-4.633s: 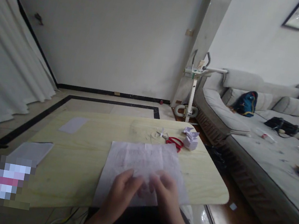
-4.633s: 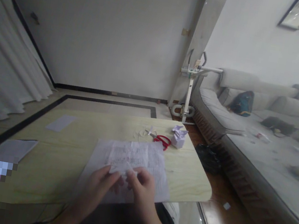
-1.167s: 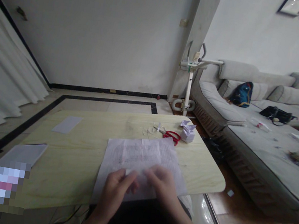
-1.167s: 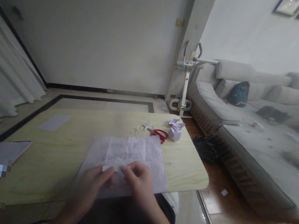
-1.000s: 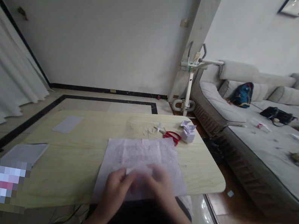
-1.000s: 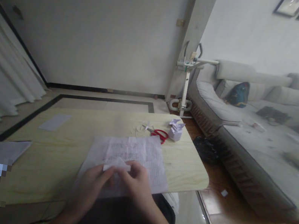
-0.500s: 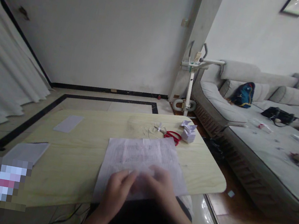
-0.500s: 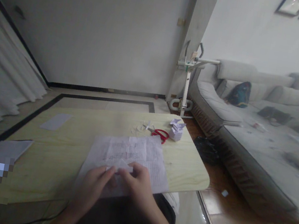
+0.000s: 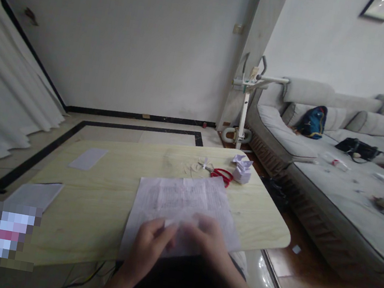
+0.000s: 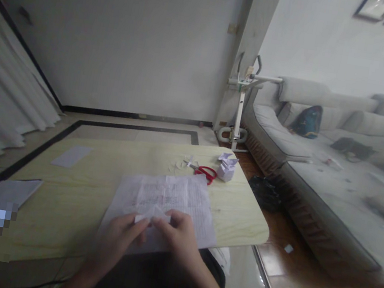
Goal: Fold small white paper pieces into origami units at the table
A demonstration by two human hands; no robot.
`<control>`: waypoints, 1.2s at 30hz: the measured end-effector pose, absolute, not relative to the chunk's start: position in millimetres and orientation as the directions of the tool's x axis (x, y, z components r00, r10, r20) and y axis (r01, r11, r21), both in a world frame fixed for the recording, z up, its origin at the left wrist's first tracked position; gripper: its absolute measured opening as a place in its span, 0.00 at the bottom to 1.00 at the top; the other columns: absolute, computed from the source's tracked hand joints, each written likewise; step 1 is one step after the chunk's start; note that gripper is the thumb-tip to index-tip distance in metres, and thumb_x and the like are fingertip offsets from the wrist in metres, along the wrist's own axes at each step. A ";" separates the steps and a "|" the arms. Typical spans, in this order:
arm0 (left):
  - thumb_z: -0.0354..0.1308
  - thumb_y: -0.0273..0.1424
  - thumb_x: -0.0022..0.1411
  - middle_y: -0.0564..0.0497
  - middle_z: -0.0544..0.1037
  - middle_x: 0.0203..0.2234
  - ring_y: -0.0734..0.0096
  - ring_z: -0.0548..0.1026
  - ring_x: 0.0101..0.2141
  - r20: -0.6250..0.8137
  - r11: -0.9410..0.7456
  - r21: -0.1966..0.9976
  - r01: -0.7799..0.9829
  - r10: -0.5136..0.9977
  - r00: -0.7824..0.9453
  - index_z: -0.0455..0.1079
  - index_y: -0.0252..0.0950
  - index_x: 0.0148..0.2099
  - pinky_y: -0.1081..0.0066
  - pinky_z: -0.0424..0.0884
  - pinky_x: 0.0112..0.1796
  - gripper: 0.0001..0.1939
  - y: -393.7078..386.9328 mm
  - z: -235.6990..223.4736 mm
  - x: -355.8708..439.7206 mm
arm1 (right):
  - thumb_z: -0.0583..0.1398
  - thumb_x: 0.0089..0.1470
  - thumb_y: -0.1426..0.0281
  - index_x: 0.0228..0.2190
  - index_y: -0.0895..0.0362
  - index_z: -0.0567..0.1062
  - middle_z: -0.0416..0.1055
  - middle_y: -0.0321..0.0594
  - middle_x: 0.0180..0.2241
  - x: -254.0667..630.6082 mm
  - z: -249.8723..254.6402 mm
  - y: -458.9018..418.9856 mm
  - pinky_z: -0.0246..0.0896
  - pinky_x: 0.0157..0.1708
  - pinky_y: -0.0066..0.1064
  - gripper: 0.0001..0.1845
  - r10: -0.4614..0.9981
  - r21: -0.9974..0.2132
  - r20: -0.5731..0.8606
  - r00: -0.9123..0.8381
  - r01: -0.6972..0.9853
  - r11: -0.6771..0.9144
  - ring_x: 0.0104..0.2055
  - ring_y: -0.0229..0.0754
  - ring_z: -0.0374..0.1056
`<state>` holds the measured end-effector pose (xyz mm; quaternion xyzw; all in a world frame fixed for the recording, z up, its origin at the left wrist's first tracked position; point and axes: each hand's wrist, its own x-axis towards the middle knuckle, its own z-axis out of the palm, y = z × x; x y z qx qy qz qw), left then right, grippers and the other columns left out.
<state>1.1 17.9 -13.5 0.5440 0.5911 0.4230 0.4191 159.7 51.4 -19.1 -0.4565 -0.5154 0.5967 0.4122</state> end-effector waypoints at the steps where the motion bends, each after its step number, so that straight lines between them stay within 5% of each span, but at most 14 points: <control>1: 0.53 0.41 0.61 0.54 0.70 0.14 0.68 0.71 0.20 -0.031 0.047 0.959 0.279 0.998 -0.063 0.65 0.38 0.19 0.73 0.67 0.25 0.21 18.0 -13.8 0.6 | 0.66 0.46 0.58 0.19 0.59 0.74 0.65 0.32 0.16 160.1 -20.7 52.0 0.52 0.21 0.26 0.17 0.960 -0.991 -0.130 -0.250 -0.012 -0.137 0.20 0.35 0.59; 15: 0.48 0.43 0.64 0.51 0.72 0.15 0.67 0.72 0.22 -0.006 0.011 0.970 0.241 1.000 -0.023 0.67 0.37 0.18 0.71 0.69 0.28 0.25 15.3 -10.3 -0.6 | 0.67 0.42 0.50 0.16 0.60 0.75 0.61 0.31 0.13 162.8 -33.5 54.6 0.45 0.19 0.25 0.25 0.937 -0.966 -0.228 -0.266 -0.059 -0.252 0.17 0.32 0.53; 29: 0.45 0.41 0.68 0.52 0.72 0.15 0.66 0.75 0.23 0.105 -0.083 0.943 0.321 0.993 -0.053 0.65 0.39 0.18 0.69 0.71 0.38 0.26 15.2 -20.2 -5.2 | 0.63 0.49 0.51 0.18 0.60 0.75 0.62 0.33 0.16 164.9 -31.3 54.7 0.47 0.20 0.27 0.24 0.947 -0.985 -0.168 -0.274 0.012 -0.172 0.19 0.35 0.56; 36: 0.52 0.42 0.63 0.54 0.72 0.16 0.69 0.73 0.20 0.024 -0.009 0.971 0.240 0.998 -0.058 0.65 0.38 0.23 0.73 0.69 0.25 0.18 16.4 -24.4 -4.1 | 0.62 0.51 0.53 0.19 0.60 0.74 0.63 0.34 0.17 167.5 -28.9 54.0 0.51 0.23 0.27 0.23 0.947 -0.996 -0.082 -0.311 0.040 -0.074 0.22 0.36 0.58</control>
